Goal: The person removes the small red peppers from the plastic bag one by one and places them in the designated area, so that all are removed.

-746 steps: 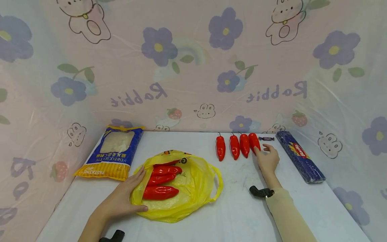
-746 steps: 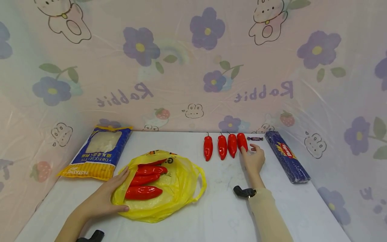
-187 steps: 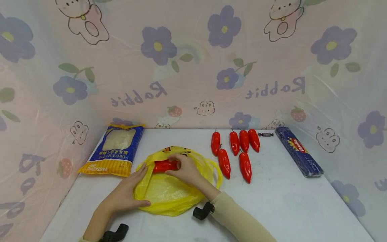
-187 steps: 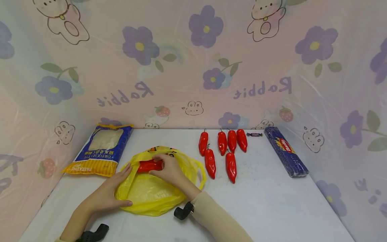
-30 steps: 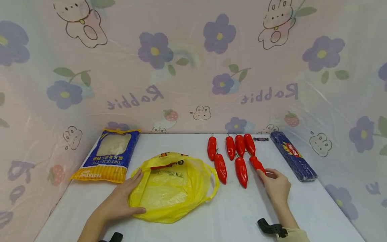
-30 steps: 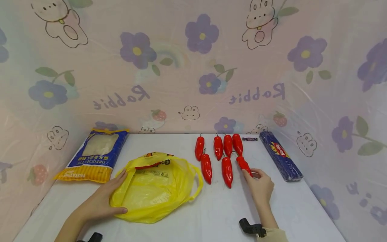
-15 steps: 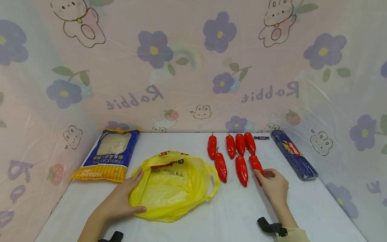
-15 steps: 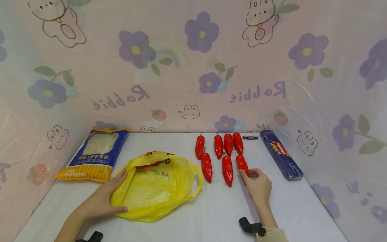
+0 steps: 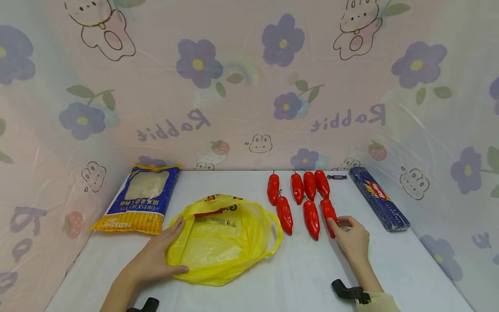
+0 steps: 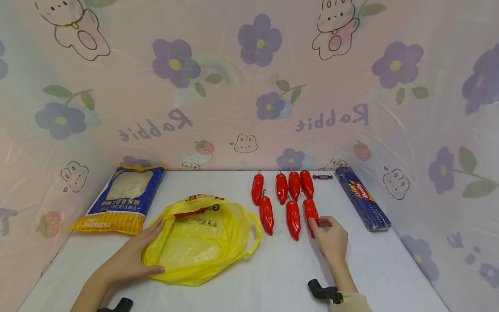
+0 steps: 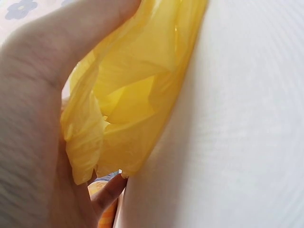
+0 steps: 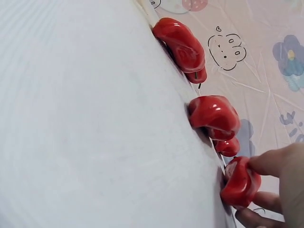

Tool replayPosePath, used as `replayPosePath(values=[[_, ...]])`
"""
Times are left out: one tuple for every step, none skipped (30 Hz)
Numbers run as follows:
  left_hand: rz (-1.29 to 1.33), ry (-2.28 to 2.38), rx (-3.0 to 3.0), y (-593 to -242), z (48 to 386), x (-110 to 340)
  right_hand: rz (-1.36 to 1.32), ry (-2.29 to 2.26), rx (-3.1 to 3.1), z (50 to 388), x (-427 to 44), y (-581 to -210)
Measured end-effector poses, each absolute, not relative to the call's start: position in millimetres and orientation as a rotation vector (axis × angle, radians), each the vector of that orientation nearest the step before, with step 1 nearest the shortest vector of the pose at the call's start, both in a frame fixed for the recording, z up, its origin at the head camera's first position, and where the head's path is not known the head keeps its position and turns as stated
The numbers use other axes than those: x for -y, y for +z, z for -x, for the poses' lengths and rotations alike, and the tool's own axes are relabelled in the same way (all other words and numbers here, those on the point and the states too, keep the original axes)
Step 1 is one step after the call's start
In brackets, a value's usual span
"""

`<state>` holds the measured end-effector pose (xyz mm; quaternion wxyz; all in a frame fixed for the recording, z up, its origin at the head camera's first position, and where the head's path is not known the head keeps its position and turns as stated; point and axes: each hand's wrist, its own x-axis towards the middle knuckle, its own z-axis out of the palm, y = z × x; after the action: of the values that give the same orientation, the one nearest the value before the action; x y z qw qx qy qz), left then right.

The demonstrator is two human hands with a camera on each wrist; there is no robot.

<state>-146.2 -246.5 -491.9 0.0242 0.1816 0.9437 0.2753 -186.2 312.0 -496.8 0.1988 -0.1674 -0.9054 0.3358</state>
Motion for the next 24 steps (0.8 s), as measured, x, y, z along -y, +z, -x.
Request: replayPosePath(values=[[-0.558, 0.852, -2.916, -492.1, 145.5, 246.7, 0.47, 0.937, 2.532, 186.1, -311.8, -497.5], [-0.554, 0.852, -2.913, -492.3, 145.0, 247.0, 0.471, 0.935, 2.527, 186.0, -311.7, -498.3], [-0.552, 0.853, -2.911, -492.5, 144.4, 247.2, 0.475, 0.931, 2.526, 185.8, -311.5, -498.9], [-0.55, 0.851, -2.911, -492.7, 143.8, 247.4, 0.482, 0.927, 2.523, 185.7, -311.3, -499.6], [-0.548, 0.85, -2.91, -492.9, 143.2, 247.6, 0.487, 0.924, 2.522, 185.7, -311.3, -500.2], [-0.549, 0.849, -2.91, -493.2, 142.6, 247.8, 0.491, 0.923, 2.521, 185.7, -311.3, -500.8], [-0.55, 0.849, -2.91, -493.6, 142.1, 248.1, 0.495, 0.92, 2.523, 185.4, -311.1, -501.3], [-0.552, 0.85, -2.91, -494.0, 141.5, 248.4, 0.497, 0.916, 2.524, 185.2, -311.2, -501.9], [-0.555, 0.849, -2.91, -494.4, 141.0, 248.7, 0.5, 0.913, 2.528, 184.9, -311.2, -502.2], [-0.556, 0.849, -2.91, -494.9, 140.5, 249.0, 0.501, 0.91, 2.53, 184.7, -311.4, -502.5], [-0.56, 0.847, -2.91, -495.4, 140.2, 249.2, 0.5, 0.911, 2.531, 184.2, -311.3, -502.4], [-0.562, 0.845, -2.91, -495.8, 140.0, 249.4, 0.499, 0.911, 2.531, 184.0, -311.4, -502.2], [-0.562, 0.843, -2.91, -496.0, 140.0, 249.6, 0.496, 0.91, 2.53, 183.8, -311.2, -501.4], [-0.562, 0.84, -2.912, -496.1, 140.3, 249.6, 0.492, 0.911, 2.527, 183.9, -311.2, -500.2], [-0.558, 0.838, -2.913, -495.7, 140.7, 249.5, 0.485, 0.913, 2.522, 183.8, -310.8, -498.4], [-0.555, 0.832, -2.914, -495.3, 141.4, 249.3, 0.476, 0.914, 2.517, 184.0, -310.5, -496.0], [-0.554, 0.826, -2.916, -494.6, 142.3, 249.1, 0.465, 0.916, 2.51, 184.3, -309.8, -493.0], [-0.556, 0.823, -2.919, -493.7, 143.2, 248.9, 0.452, 0.916, 2.504, 184.7, -309.1, -489.8], [-0.558, 0.823, -2.92, -492.5, 144.0, 248.6, 0.44, 0.913, 2.503, 185.0, -308.0, -486.1], [-0.562, 0.825, -2.92, -491.2, 144.8, 248.2, 0.423, 0.912, 2.503, 185.4, -306.9, -482.3], [-0.566, 0.823, -2.92, -490.0, 145.2, 247.8, 0.401, 0.91, 2.502, 185.5, -305.1, -478.6], [-0.573, 0.821, -2.919, -489.1, 145.7, 247.4, 0.375, 0.905, 2.502, 186.1, -303.0, -474.7], [-0.58, 0.825, -2.918, -488.2, 145.9, 247.1, 0.351, 0.906, 2.505, 186.1, -300.1, -470.7], [-0.588, 0.827, -2.917, -488.1, 146.1, 246.8, 0.321, 0.905, 2.509, 186.1, -296.8, -466.9]])
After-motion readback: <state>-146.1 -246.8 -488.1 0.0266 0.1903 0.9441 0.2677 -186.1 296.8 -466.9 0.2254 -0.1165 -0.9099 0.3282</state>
